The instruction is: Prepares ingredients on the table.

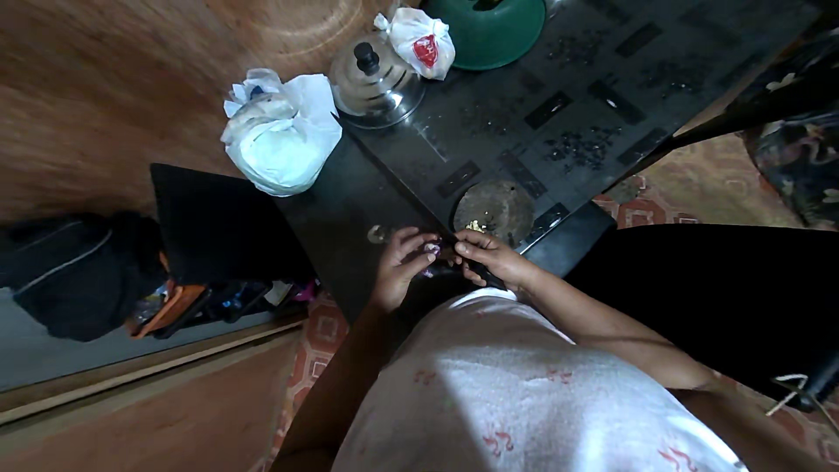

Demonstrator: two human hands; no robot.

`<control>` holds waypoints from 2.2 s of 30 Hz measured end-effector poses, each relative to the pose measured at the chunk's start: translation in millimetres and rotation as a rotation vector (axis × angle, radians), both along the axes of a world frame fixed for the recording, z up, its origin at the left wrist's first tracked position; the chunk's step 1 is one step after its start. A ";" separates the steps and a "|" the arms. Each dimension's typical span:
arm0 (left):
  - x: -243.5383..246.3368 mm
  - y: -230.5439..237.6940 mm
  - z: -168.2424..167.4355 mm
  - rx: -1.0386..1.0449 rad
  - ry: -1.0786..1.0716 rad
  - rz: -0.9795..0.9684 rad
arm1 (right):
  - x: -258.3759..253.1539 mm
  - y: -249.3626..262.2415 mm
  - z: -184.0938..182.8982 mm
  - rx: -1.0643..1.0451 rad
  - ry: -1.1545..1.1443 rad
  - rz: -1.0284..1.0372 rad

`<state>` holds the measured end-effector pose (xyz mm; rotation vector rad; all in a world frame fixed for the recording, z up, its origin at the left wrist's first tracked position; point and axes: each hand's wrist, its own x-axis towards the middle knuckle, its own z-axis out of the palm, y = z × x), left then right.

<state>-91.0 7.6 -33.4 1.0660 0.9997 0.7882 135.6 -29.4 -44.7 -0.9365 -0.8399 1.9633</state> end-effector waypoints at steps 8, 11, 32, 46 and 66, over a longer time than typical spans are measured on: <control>7.1 -7.3 -8.7 -0.234 -0.226 0.165 | 3.2 0.2 -1.0 -0.098 0.104 0.023; 13.1 -12.3 -7.6 -0.330 -0.250 0.217 | 1.0 0.3 -0.2 -0.120 0.150 0.025; 7.9 -14.6 -5.9 -0.475 -0.228 0.259 | -3.4 6.6 -17.1 -0.128 0.078 0.021; 4.1 -8.5 -5.0 -0.494 -0.480 0.362 | -2.8 1.3 -11.7 0.008 -0.070 0.052; 30.3 -18.1 0.0 -0.292 -0.260 0.367 | -4.5 -1.0 -4.3 0.042 -0.118 0.046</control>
